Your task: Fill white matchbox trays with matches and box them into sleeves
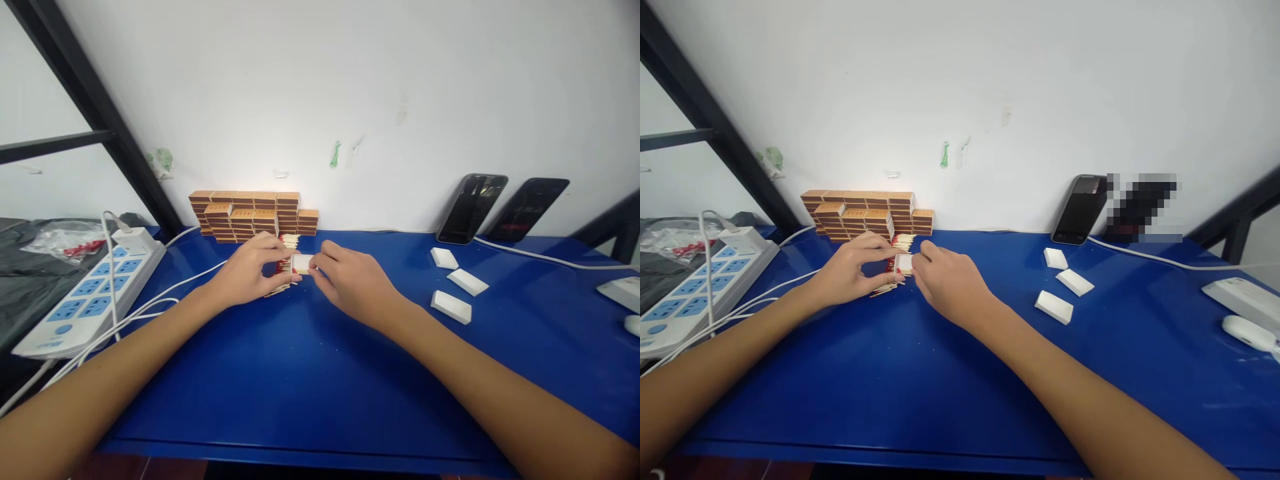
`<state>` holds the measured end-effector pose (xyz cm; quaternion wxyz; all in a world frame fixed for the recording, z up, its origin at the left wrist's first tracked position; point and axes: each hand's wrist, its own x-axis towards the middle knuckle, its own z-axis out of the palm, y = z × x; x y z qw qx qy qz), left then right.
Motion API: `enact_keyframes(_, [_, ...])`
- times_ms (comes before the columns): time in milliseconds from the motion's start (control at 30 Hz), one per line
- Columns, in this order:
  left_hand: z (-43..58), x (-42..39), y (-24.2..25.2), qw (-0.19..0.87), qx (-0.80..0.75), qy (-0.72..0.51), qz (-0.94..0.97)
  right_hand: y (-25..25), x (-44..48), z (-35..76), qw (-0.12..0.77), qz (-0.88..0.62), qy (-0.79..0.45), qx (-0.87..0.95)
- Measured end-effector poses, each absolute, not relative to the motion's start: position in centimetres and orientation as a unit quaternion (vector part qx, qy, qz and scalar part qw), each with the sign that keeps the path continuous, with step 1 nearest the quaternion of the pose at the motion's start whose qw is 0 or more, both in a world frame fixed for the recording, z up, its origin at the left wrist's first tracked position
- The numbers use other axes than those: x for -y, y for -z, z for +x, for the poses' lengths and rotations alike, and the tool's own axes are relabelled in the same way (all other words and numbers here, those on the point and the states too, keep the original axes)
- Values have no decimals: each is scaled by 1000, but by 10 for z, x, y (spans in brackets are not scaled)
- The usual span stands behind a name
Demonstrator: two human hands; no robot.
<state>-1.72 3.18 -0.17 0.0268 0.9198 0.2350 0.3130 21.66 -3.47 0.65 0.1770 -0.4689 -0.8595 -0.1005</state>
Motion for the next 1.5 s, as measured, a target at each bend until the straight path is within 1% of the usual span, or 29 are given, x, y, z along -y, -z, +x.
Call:
enact_keyframes(67, [-21, -36, 2, 1, -261, -318, 911, -2, 35, 213, 218, -466, 75, 854])
enact_keyframes(167, [-28, -45, 2, -41, -300, -325, 896, 8, 34, 206, 267, -447, -23, 853])
enact_keyframes(267, [-35, -51, 2, -67, -320, -328, 886, 18, 31, 196, 259, -414, -124, 864])
enact_keyframes(400, [-37, -54, 3, -77, -323, -330, 884, 23, 24, 186, 242, -412, -163, 863])
enact_keyframes(533, [-35, -52, 3, -80, -318, -328, 886, 23, 22, 181, 236, -421, -157, 862])
enact_keyframes(700, [-33, -49, 3, -79, -313, -325, 889, 26, 25, 181, 187, -441, -125, 869])
enact_keyframes(800, [-33, -49, 3, -78, -308, -322, 892, 24, 28, 187, 176, -438, -100, 876])
enact_keyframes(933, [-31, -47, 3, -62, -297, -299, 905, 13, 25, 205, 224, -447, -36, 865])
enact_keyframes(1033, [-26, -42, 4, -18, -279, -297, 913, 7, 19, 218, 268, -476, 20, 837])
enact_keyframes(1133, [-20, -34, 5, 37, -265, -305, 914, 7, 14, 224, 265, -485, 52, 832])
enact_keyframes(1233, [-15, -28, 5, 67, -257, -309, 913, 10, 14, 224, 241, -477, 58, 843])
enact_keyframes(1400, [-15, -27, 5, 78, -253, -306, 915, 10, 16, 224, 222, -469, 34, 854])
enact_keyframes(1500, [-15, -27, 6, 86, -256, -309, 912, 12, 17, 223, 259, -465, 3, 847])
